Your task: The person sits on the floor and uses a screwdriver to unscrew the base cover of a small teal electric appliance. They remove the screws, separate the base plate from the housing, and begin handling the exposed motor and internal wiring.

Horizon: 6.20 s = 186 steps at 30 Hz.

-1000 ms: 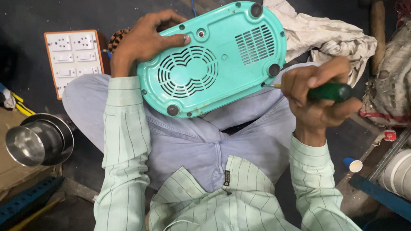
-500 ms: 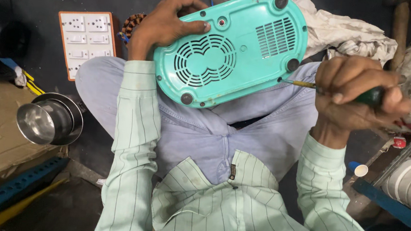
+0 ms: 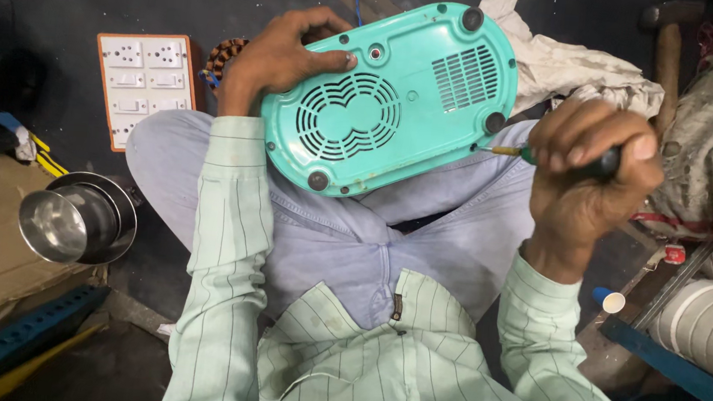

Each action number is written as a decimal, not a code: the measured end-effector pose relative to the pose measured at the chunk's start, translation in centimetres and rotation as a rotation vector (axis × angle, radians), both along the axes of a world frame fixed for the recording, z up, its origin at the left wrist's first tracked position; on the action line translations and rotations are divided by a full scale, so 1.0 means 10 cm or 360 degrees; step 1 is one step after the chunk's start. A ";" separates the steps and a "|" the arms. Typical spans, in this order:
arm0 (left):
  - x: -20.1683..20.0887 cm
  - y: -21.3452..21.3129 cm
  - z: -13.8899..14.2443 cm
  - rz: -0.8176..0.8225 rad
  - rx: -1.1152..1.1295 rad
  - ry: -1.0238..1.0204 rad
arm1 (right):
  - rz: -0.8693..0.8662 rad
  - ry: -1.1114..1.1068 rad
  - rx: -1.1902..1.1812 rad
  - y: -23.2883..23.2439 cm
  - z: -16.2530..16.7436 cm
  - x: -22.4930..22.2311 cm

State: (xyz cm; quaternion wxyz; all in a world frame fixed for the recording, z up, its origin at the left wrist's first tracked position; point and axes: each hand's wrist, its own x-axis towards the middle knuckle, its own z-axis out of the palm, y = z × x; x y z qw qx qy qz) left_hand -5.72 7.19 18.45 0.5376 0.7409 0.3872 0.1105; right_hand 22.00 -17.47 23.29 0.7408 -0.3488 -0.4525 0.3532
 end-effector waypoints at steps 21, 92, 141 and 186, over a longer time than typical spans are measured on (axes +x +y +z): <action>-0.03 -0.01 0.00 0.0006 0.0006 -0.0004 | 0.0009 0.0033 0.0283 0.14 -0.01 -0.01; -0.27 -0.27 0.24 0.0096 0.1096 -0.0353 | -0.0635 0.0195 0.0261 -0.13 -0.05 0.39; -0.42 -0.89 0.28 0.0742 0.1039 -0.0126 | -0.0460 -0.1569 -0.0688 -0.01 -0.40 0.06; -0.43 -0.49 0.26 0.0712 -0.0353 -0.1765 | -0.0599 -0.1268 -0.0536 0.21 0.01 0.58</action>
